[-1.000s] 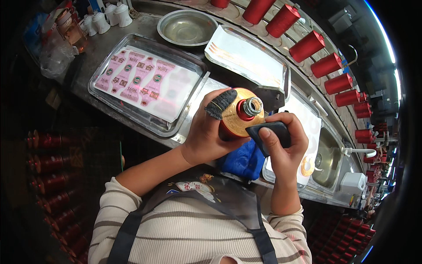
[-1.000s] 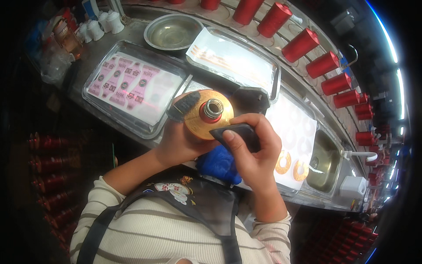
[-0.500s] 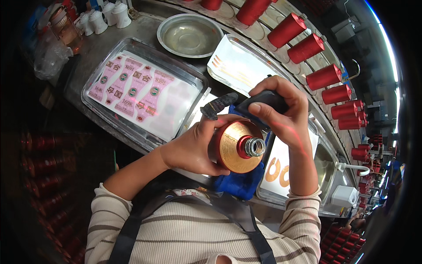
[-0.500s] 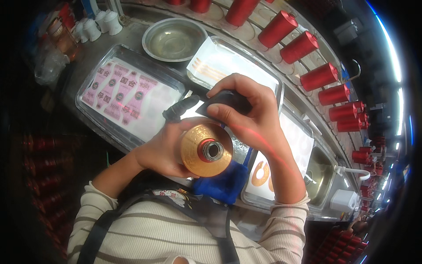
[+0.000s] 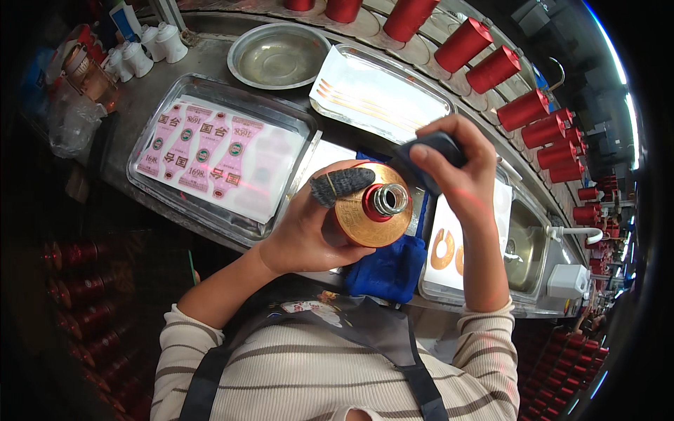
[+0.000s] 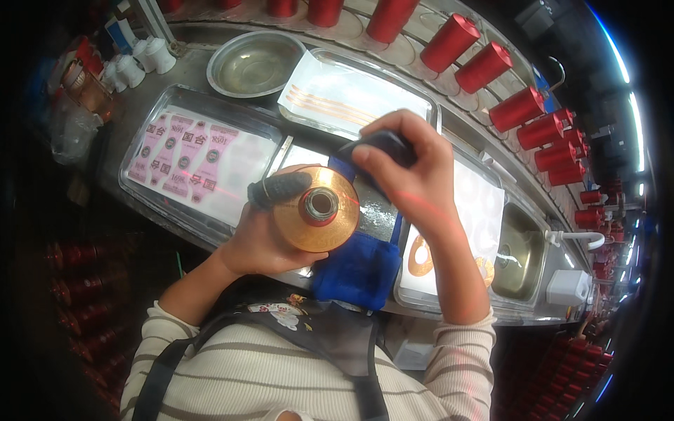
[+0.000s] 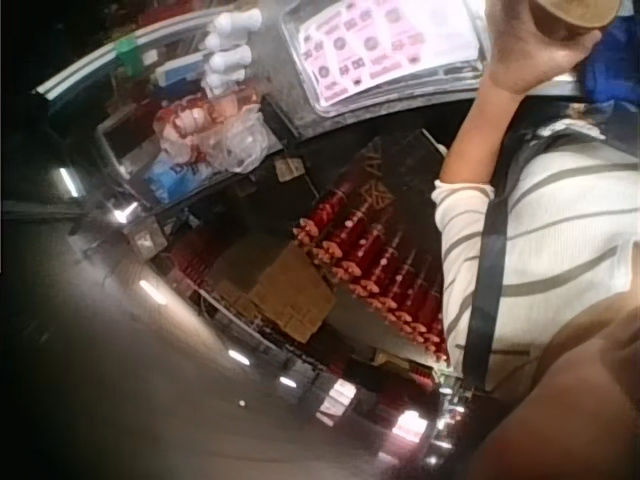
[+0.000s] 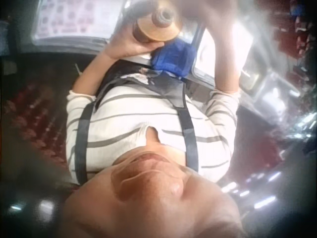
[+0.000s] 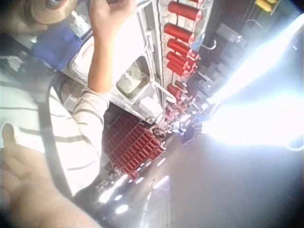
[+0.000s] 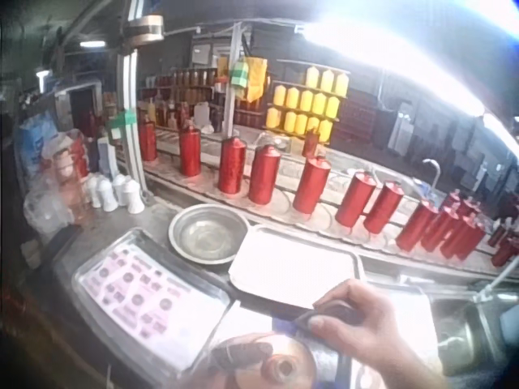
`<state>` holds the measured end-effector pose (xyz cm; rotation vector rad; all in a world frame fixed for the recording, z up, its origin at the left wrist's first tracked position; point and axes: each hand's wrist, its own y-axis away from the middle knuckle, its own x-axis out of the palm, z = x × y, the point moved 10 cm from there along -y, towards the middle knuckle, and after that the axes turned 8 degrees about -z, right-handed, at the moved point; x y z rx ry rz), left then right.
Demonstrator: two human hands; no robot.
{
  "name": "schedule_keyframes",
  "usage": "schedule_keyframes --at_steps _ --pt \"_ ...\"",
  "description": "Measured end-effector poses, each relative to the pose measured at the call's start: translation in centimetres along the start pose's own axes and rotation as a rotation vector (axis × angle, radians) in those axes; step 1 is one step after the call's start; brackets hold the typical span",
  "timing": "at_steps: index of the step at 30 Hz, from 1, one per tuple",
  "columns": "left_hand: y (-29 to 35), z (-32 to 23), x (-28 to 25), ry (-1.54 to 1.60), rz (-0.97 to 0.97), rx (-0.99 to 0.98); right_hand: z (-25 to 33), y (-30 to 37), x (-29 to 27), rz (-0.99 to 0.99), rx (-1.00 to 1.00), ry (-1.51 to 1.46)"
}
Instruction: The person applies a gold circular label to the neck of a red cylindrical bottle, then smooths the label and wipes the bottle surface with a blue cloth. The person repeats the process on a second bottle, handling each bottle one at a time.
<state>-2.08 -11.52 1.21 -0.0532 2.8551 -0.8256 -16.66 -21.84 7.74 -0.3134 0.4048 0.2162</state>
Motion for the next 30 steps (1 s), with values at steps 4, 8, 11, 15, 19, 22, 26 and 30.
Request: schedule_keyframes --at_steps 4,8,11,15,19,22,26,30 --pt "0.6 -0.5 -0.5 -0.060 -0.173 0.067 0.0 1.4 -0.6 -0.109 -0.027 -0.035" --pt "1.8 0.4 0.0 0.027 -0.315 0.018 5.3 6.1 -0.6 -0.076 -0.542 0.180" --pt "2.5 1.5 0.9 -0.043 -0.343 -0.047 6.8 11.1 0.4 -0.157 -0.700 0.263" --pt "2.8 1.9 0.7 -0.142 -0.402 -0.092 8.2 12.7 1.8 -0.136 -0.679 0.125" --pt "3.3 5.9 1.8 0.311 -0.338 -0.456 9.3 12.9 3.6 -0.145 -0.915 0.304" --pt "2.3 3.9 1.9 0.039 -0.224 -0.260 8.7 12.5 1.7 -0.196 -0.822 0.203" --pt "0.9 3.2 2.3 -0.083 0.011 -0.300 7.5 12.2 1.9 0.031 -0.599 0.076" --pt "-2.0 -0.5 -1.0 0.058 -0.274 -0.291 0.8 12.2 -3.1 -0.184 0.058 -0.311"
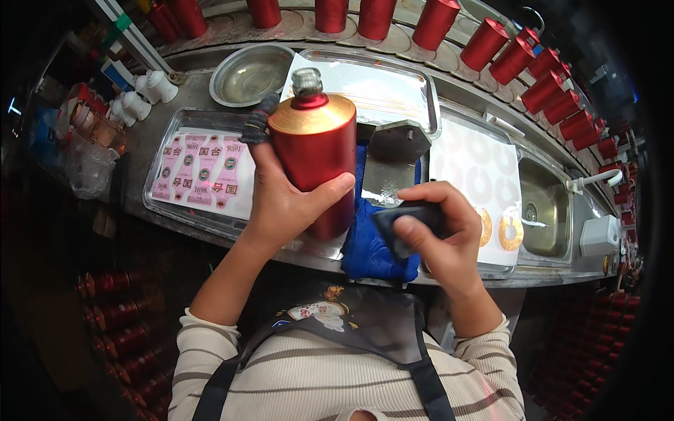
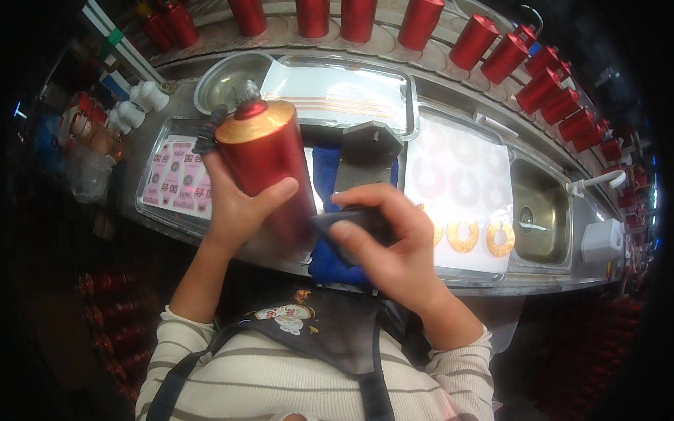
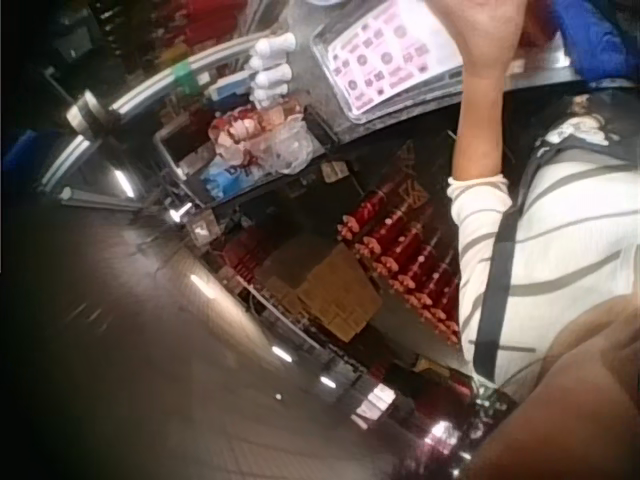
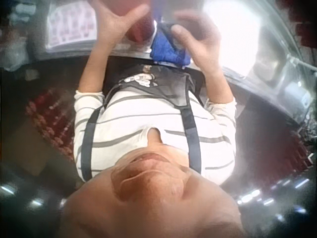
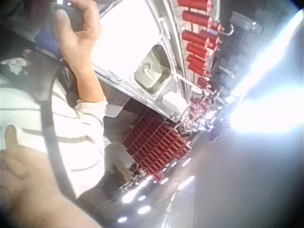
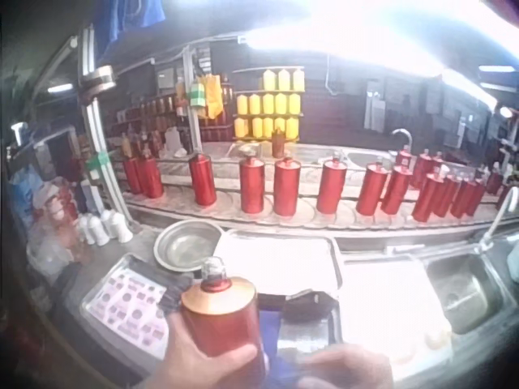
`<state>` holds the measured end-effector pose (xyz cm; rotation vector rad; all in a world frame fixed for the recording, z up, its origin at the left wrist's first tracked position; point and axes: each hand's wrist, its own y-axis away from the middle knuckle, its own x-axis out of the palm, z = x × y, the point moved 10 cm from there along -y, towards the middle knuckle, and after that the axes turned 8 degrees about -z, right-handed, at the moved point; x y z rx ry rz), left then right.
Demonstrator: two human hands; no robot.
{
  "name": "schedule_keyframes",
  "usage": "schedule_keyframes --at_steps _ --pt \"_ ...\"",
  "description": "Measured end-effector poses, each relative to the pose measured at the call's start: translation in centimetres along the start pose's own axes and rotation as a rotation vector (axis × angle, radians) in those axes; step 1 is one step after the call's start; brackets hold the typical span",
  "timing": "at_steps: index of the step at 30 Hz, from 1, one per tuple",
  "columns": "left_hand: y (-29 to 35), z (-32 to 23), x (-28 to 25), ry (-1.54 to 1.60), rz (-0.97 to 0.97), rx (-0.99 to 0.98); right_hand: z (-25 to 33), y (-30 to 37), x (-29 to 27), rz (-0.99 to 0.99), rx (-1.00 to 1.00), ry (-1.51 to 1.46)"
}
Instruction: The person applies a gold circular label to the neck of a red cylindrical bottle, then smooths the label and wipes the bottle surface with a blue cloth. The person repeats the process on a second bottle, handling each bottle one at a time.
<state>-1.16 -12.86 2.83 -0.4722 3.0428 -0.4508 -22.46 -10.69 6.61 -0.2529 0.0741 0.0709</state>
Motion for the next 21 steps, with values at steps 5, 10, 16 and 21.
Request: schedule_keyframes --at_steps 5,10,16,21 --pt "2.5 1.3 7.5 0.169 0.451 -0.372 -9.1 2.4 -5.9 -0.027 0.505 -0.138" --pt "5.2 6.3 11.4 0.131 0.447 -0.574 -10.3 5.2 -5.5 0.031 0.505 0.108" --pt "4.5 7.5 11.6 0.033 0.412 -0.531 -13.0 5.1 -5.5 0.052 0.491 0.053" --pt "4.3 6.8 12.1 -0.004 0.400 -0.509 -13.4 4.4 -5.2 0.088 0.493 -0.049"
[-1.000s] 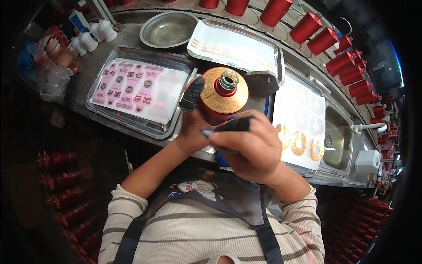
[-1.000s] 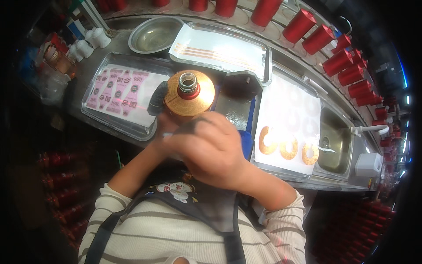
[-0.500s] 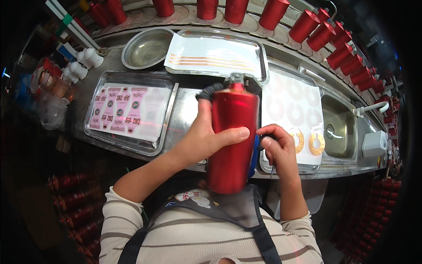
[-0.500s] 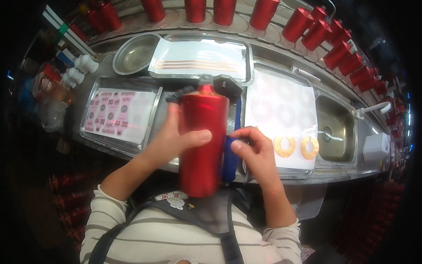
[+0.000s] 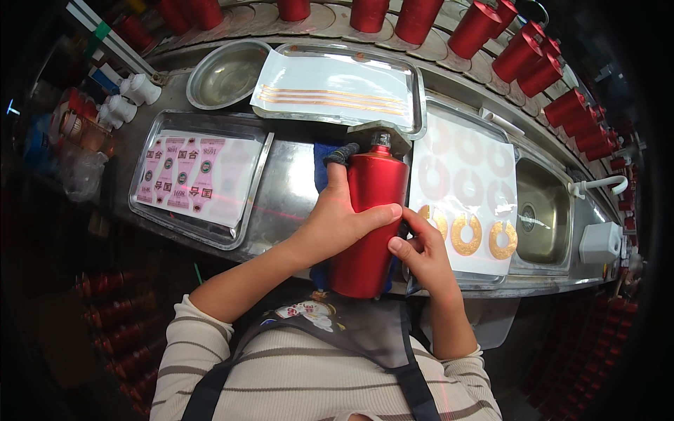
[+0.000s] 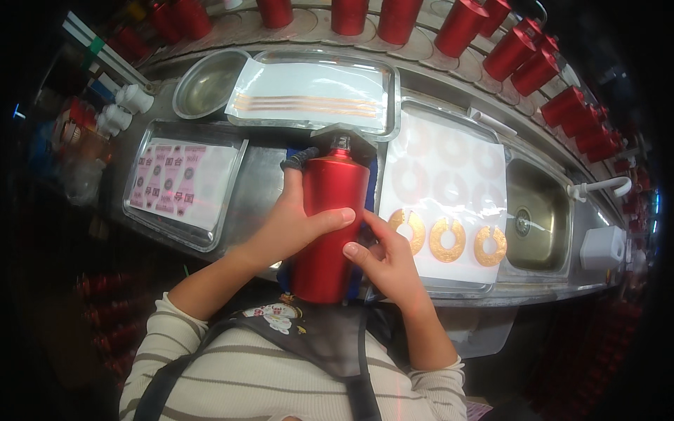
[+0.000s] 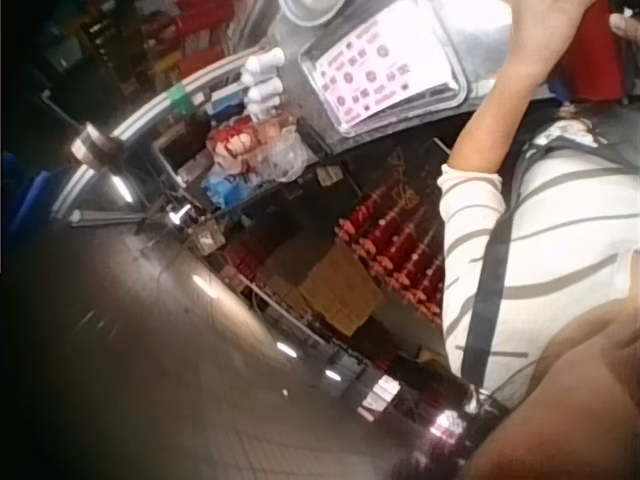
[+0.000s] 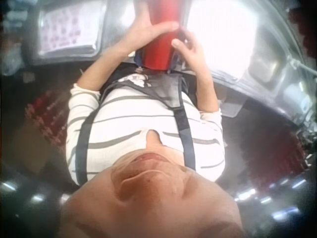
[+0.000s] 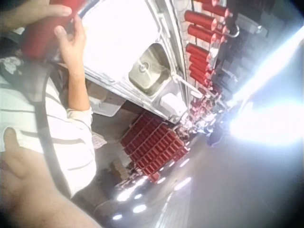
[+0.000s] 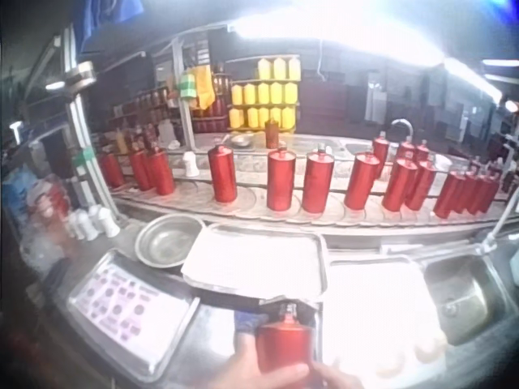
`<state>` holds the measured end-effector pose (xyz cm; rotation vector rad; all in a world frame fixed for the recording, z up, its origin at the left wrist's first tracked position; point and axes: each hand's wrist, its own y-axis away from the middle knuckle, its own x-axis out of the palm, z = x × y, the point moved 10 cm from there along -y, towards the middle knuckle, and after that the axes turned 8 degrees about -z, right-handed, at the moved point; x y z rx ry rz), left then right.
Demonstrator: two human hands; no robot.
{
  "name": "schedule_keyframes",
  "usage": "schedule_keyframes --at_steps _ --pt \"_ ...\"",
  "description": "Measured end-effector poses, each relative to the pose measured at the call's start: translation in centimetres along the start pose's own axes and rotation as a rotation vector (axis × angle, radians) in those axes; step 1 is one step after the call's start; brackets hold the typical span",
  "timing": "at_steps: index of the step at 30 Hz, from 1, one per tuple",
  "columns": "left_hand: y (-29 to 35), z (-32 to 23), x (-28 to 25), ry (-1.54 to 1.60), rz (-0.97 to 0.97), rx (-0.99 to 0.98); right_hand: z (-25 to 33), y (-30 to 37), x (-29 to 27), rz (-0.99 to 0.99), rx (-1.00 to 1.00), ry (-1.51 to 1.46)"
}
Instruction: The person applies a gold circular label to the neck of a red cylindrical bottle, then smooths the label and wipes the bottle surface with a blue cloth. The person repeats the process on a second bottle, handling each bottle one at a time.
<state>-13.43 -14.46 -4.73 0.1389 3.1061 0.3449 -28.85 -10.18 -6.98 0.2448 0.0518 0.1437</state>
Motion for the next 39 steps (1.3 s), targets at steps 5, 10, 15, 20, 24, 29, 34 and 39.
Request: schedule_keyframes --at_steps 5,10,15,20,24,29,34,39 --pt "-0.1 0.3 0.1 0.166 -0.004 0.030 0.3 0.1 -0.1 -0.029 0.005 0.050" --pt "-0.6 0.9 -0.5 -0.034 -0.051 0.067 0.4 0.3 -0.6 -0.036 0.037 0.028" --pt "1.1 0.9 -5.5 0.002 -0.016 0.084 1.4 0.6 -2.2 -0.152 -0.039 0.110" --pt "2.0 1.6 -21.3 -0.507 -0.374 0.122 1.9 0.4 -3.9 -0.269 -0.057 0.104" --pt "2.7 0.0 -27.3 -1.029 -0.376 0.316 2.4 -0.2 -3.2 -0.238 -0.064 0.104" --pt "2.6 2.2 -28.3 -1.260 -0.129 0.282 2.3 0.2 -3.3 -0.270 -0.056 0.119" --pt "1.6 1.7 -25.7 -1.078 -0.093 0.371 1.4 -0.2 -3.2 -0.286 -0.002 0.114" --pt "-1.2 1.9 -23.4 -1.167 -0.240 0.520 1.7 -0.3 -2.7 -0.275 0.013 0.106"
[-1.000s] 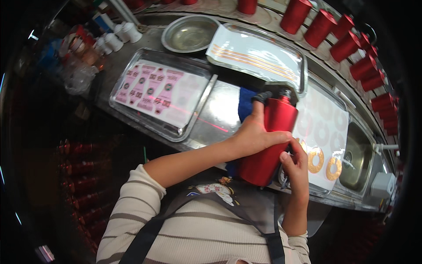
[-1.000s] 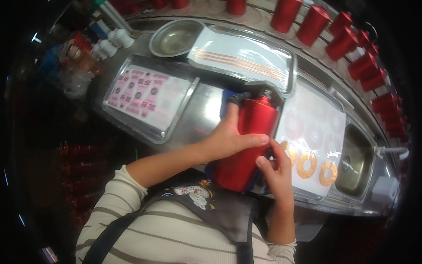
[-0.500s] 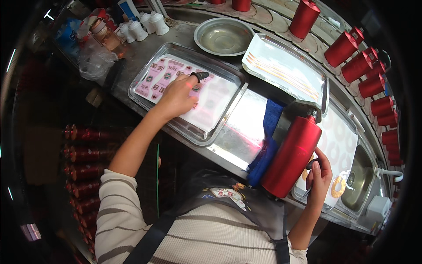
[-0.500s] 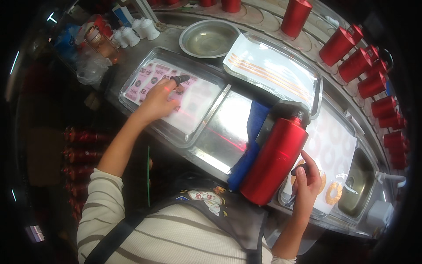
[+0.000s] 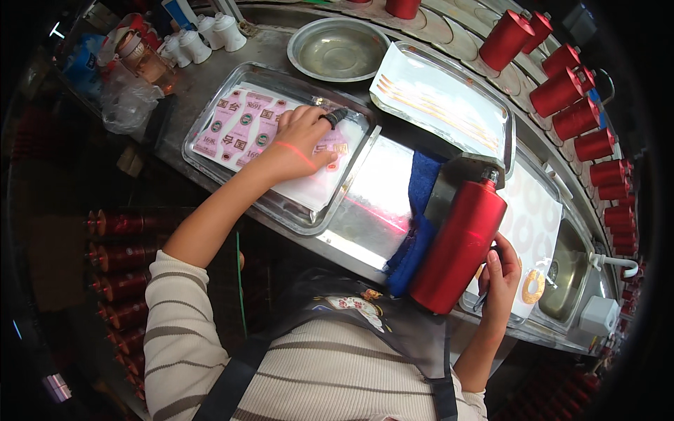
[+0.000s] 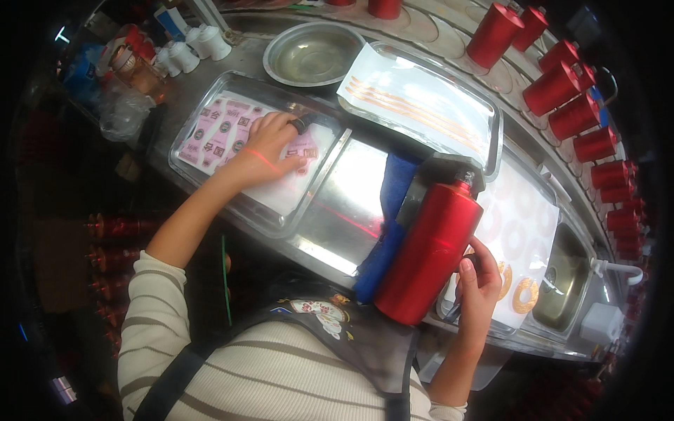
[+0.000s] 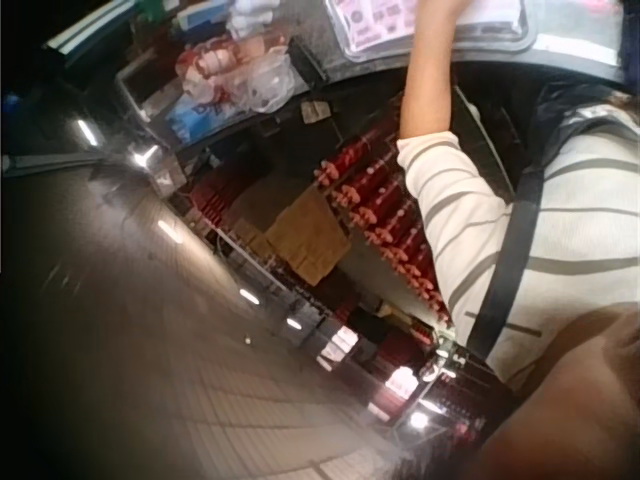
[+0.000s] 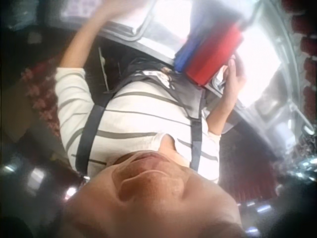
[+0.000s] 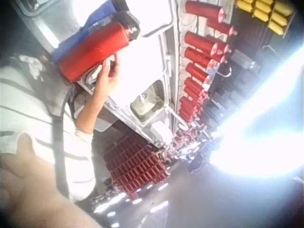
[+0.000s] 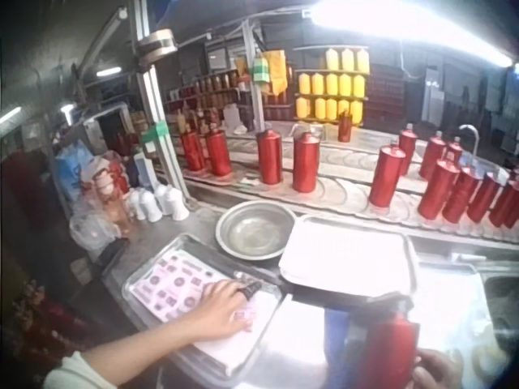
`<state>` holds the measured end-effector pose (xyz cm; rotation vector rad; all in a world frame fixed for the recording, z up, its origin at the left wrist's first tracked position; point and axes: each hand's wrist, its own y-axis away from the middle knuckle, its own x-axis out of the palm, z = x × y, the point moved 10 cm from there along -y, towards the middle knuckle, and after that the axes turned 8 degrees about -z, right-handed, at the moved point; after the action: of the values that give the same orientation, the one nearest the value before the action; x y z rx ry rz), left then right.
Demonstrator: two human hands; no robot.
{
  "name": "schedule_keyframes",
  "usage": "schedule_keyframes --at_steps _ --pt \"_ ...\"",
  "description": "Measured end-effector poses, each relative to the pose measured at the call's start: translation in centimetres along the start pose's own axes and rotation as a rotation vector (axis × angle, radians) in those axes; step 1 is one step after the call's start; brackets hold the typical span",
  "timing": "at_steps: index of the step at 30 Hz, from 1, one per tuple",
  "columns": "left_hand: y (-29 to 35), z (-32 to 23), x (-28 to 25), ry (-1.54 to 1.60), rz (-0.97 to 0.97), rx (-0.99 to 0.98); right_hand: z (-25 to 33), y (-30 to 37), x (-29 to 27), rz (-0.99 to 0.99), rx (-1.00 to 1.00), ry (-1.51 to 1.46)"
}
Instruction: The person applies a gold circular label to the neck of a red cylindrical bottle, then smooths the label and wipes the bottle surface with a blue cloth. The person repeats the process on a second bottle, handling each bottle one at a time.
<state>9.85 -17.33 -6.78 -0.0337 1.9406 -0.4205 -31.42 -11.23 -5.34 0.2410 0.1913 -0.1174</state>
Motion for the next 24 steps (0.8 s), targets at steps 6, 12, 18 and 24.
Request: schedule_keyframes --at_steps 6,12,18,24 --pt "-2.8 -1.0 1.2 -0.007 0.040 0.099 0.0 0.1 -0.8 -0.018 -0.009 0.038" --pt "-4.0 -2.3 1.7 0.070 0.228 0.202 0.0 0.2 -0.7 -0.014 -0.018 0.040" --pt "-6.5 -1.9 2.1 0.134 0.234 0.210 -0.1 0.1 -0.5 0.001 0.006 0.026" --pt "-7.3 -2.1 -1.0 0.067 -0.113 0.293 0.2 0.4 -0.4 -0.014 0.011 0.020"
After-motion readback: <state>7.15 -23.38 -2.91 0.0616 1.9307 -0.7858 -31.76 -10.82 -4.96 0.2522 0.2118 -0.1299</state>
